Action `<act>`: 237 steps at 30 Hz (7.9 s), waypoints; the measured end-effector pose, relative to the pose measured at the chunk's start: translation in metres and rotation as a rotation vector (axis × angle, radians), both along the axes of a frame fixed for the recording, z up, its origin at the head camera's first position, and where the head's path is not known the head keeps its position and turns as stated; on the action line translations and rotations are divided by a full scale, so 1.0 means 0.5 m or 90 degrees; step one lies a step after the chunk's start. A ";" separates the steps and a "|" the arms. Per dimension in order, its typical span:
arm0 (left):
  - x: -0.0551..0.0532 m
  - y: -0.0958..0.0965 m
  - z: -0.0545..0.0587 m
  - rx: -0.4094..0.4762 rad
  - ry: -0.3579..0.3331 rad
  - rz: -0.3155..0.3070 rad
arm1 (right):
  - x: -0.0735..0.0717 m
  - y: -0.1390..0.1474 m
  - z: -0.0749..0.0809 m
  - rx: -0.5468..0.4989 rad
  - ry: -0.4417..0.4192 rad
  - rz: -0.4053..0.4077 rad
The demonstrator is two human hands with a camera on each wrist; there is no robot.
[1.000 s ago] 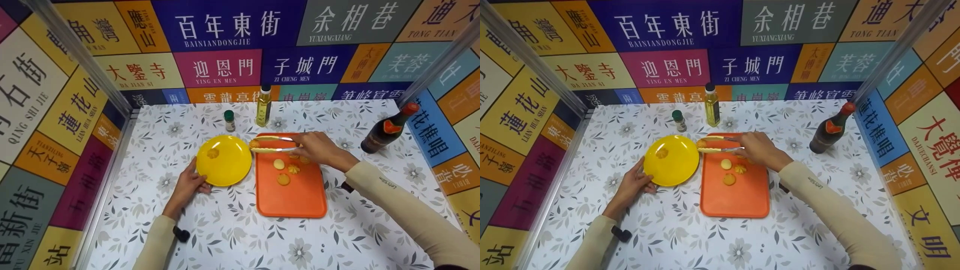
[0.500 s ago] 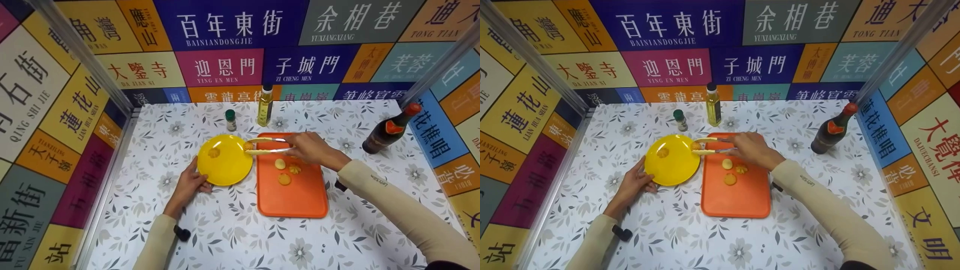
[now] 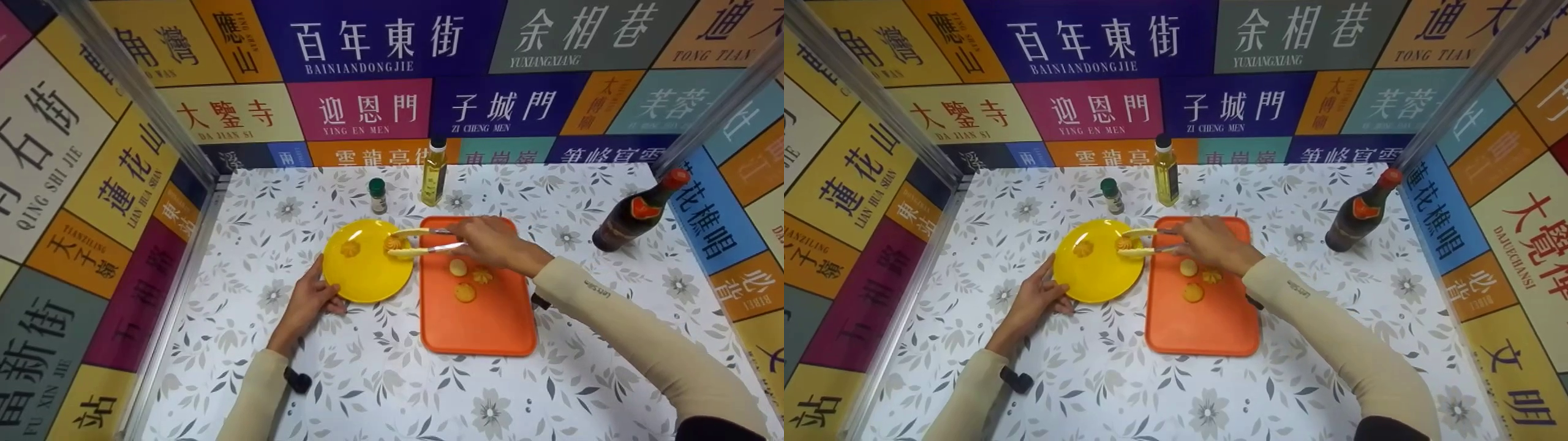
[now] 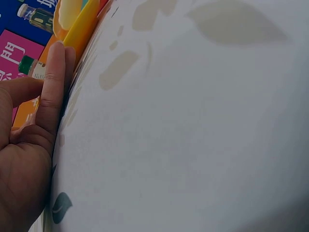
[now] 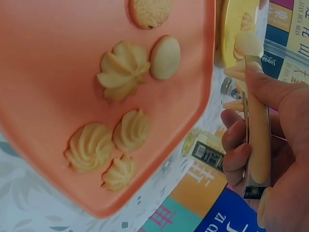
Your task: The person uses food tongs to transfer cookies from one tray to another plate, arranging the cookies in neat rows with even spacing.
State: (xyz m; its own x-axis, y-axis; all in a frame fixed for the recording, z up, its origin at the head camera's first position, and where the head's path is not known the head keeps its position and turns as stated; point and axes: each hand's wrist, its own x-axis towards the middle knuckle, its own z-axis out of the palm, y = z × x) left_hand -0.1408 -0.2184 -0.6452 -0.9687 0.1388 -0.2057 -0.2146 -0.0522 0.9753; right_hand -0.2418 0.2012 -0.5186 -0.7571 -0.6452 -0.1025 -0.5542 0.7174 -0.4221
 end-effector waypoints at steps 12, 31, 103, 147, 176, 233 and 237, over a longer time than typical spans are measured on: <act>-0.005 -0.002 0.000 -0.005 -0.016 -0.009 | -0.011 -0.023 -0.009 -0.012 -0.011 0.026; 0.000 -0.001 -0.001 0.003 -0.002 0.000 | -0.019 -0.068 -0.019 -0.016 -0.029 0.033; 0.000 -0.002 -0.004 -0.026 -0.013 0.006 | 0.000 0.057 0.004 -0.060 0.030 -0.044; 0.000 -0.003 -0.004 -0.004 0.001 -0.006 | 0.071 0.293 -0.025 -0.133 0.096 -0.225; 0.003 0.000 0.001 -0.002 -0.002 0.001 | 0.106 0.366 -0.093 -0.094 0.077 -0.272; -0.002 0.000 0.000 -0.027 -0.026 0.002 | 0.106 0.352 -0.077 -0.008 0.054 -0.252; -0.001 -0.001 0.000 -0.018 -0.010 -0.002 | 0.106 0.355 -0.073 -0.009 0.047 -0.254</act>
